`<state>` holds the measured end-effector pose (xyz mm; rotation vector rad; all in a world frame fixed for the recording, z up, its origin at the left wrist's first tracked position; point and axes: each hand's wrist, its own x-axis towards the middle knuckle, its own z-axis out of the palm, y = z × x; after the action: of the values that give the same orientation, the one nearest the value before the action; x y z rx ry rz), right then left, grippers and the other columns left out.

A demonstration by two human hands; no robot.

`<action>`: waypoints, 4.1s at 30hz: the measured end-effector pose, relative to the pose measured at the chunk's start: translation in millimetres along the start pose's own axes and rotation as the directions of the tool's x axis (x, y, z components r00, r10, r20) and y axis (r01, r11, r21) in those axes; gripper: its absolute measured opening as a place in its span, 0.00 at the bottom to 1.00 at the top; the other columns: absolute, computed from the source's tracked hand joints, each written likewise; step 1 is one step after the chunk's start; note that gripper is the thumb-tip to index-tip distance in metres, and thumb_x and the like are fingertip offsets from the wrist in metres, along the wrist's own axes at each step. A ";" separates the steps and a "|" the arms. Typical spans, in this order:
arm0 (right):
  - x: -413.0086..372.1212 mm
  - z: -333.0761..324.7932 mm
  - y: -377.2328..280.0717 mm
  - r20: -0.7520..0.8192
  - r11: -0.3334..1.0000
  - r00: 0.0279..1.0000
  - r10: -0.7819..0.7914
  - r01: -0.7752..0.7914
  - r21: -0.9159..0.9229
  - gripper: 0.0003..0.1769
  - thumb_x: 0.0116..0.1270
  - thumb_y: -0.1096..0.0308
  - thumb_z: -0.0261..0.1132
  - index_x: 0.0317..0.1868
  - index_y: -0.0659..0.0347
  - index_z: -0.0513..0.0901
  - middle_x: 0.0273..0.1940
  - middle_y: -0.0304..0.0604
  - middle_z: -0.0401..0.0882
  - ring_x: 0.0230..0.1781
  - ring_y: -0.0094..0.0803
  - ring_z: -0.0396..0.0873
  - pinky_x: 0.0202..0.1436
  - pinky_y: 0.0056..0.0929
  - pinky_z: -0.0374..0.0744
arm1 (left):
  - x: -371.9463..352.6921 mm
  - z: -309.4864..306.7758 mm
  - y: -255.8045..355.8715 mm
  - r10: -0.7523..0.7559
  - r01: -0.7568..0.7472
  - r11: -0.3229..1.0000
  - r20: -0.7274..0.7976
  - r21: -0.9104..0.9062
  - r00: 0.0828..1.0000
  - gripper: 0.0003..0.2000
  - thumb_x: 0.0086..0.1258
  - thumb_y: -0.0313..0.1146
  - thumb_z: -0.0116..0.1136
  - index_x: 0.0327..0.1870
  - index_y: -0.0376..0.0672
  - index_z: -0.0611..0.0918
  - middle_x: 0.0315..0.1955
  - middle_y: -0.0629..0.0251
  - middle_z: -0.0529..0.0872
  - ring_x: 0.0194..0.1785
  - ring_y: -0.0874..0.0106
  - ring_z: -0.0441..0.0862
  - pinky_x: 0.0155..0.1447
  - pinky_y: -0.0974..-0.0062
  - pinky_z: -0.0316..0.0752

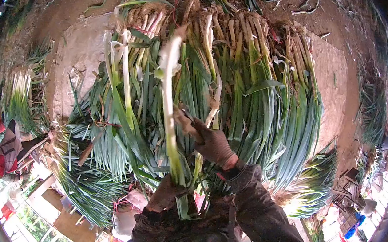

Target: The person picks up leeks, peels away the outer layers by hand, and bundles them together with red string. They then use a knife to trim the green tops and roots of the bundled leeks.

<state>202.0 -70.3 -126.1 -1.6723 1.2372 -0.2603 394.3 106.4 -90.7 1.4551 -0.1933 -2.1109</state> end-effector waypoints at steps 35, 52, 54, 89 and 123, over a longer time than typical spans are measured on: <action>-137.9 -30.9 8.0 -0.175 0.882 0.884 0.433 -0.376 0.284 0.36 0.59 0.76 0.62 0.71 0.64 0.71 0.51 0.55 0.85 0.53 0.34 0.85 0.55 0.32 0.80 | 266.6 74.4 210.9 0.890 -0.158 0.218 -0.130 0.963 0.438 0.26 0.67 0.47 0.67 0.57 0.38 0.75 0.38 0.48 0.86 0.41 0.48 0.85 0.42 0.52 0.78; -115.7 7.8 41.3 0.019 0.983 0.983 0.182 -0.182 0.017 0.33 0.69 0.58 0.64 0.71 0.57 0.67 0.37 0.61 0.84 0.35 0.62 0.83 0.35 0.53 0.81 | 214.7 24.4 -18.0 0.546 0.133 0.429 -0.374 0.893 0.749 0.28 0.62 0.36 0.68 0.60 0.38 0.68 0.44 0.42 0.83 0.45 0.43 0.83 0.45 0.51 0.77; -112.0 4.1 32.9 -0.048 0.977 0.976 0.211 -0.210 0.025 0.31 0.71 0.56 0.62 0.71 0.57 0.67 0.34 0.61 0.84 0.35 0.62 0.83 0.34 0.54 0.80 | 216.5 24.1 -13.2 0.588 0.044 0.486 -0.364 0.873 0.722 0.24 0.57 0.34 0.68 0.52 0.37 0.72 0.41 0.39 0.81 0.44 0.38 0.82 0.45 0.48 0.78; 25.6 19.8 59.6 -0.011 0.961 0.982 0.190 -0.188 -0.203 0.34 0.61 0.63 0.65 0.69 0.56 0.70 0.34 0.61 0.84 0.35 0.63 0.83 0.39 0.59 0.79 | 123.3 28.9 22.2 0.455 -0.366 0.865 -0.227 0.344 0.861 0.12 0.79 0.33 0.54 0.54 0.33 0.77 0.29 0.66 0.82 0.29 0.77 0.78 0.35 0.73 0.73; -144.0 -35.7 -6.1 0.240 0.989 0.960 0.147 -0.144 -0.029 0.39 0.67 0.61 0.66 0.75 0.59 0.62 0.32 0.63 0.83 0.33 0.64 0.83 0.34 0.51 0.80 | 104.4 36.4 49.7 0.488 -0.299 0.786 -0.247 0.541 0.837 0.20 0.66 0.30 0.68 0.53 0.32 0.74 0.37 0.56 0.84 0.38 0.67 0.84 0.46 0.72 0.78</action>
<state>116.8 26.1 -52.1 -1.5618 1.1712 0.0404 353.4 3.6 -140.4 1.8710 -0.8579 -1.4510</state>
